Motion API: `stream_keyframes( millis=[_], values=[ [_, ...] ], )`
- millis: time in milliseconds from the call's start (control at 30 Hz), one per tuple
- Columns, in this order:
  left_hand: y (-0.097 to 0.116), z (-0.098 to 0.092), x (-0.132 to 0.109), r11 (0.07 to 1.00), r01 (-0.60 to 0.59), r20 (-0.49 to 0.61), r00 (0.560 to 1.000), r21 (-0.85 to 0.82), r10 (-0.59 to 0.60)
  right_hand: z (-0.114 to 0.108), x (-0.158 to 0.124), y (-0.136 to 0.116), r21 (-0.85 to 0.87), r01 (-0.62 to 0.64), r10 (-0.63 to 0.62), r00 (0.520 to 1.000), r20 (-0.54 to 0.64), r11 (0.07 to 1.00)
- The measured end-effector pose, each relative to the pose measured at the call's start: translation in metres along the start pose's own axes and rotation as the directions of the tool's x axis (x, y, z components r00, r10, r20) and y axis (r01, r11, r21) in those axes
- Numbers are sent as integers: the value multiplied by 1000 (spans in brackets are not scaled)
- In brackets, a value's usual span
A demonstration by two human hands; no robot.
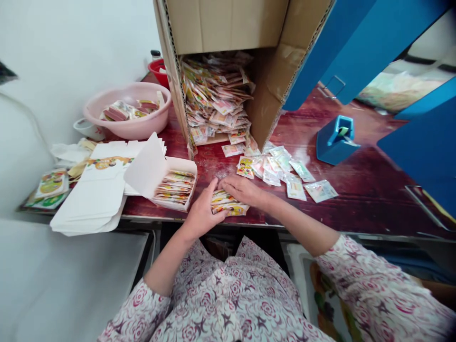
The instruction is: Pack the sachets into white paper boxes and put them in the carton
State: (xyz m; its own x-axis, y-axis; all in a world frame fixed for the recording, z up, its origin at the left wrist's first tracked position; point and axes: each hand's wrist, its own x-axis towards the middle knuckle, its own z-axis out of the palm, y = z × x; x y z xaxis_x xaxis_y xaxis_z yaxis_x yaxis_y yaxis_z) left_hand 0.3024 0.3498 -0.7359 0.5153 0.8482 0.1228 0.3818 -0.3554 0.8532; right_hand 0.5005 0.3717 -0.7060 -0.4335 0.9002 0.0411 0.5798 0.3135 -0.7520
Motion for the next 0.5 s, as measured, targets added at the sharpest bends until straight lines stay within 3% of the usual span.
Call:
stream_keyframes(
  millis=[67,133,233,300,433,500],
  values=[
    [0,0,1,1000,-13,-24,1000,15,13,-15,14,0,-173,6,-6,1000,-1,985],
    [1,0,1,999,-30,-36,999,31,31,-30,32,4,-337,-119,87,990,-109,934],
    [2,0,0,998,-60,-30,998,29,61,-48,61,18,-617,-382,294,924,-244,688],
    [3,0,-1,998,-57,-32,998,20,58,-53,77,29,-706,-455,403,879,-256,542],
    [3,1,-1,1000,-13,-32,999,23,14,-55,97,42,-701,-510,458,842,-287,498],
    [3,1,-2,999,-12,-31,999,30,13,-54,106,40,-642,-545,434,833,-342,540]
  ],
)
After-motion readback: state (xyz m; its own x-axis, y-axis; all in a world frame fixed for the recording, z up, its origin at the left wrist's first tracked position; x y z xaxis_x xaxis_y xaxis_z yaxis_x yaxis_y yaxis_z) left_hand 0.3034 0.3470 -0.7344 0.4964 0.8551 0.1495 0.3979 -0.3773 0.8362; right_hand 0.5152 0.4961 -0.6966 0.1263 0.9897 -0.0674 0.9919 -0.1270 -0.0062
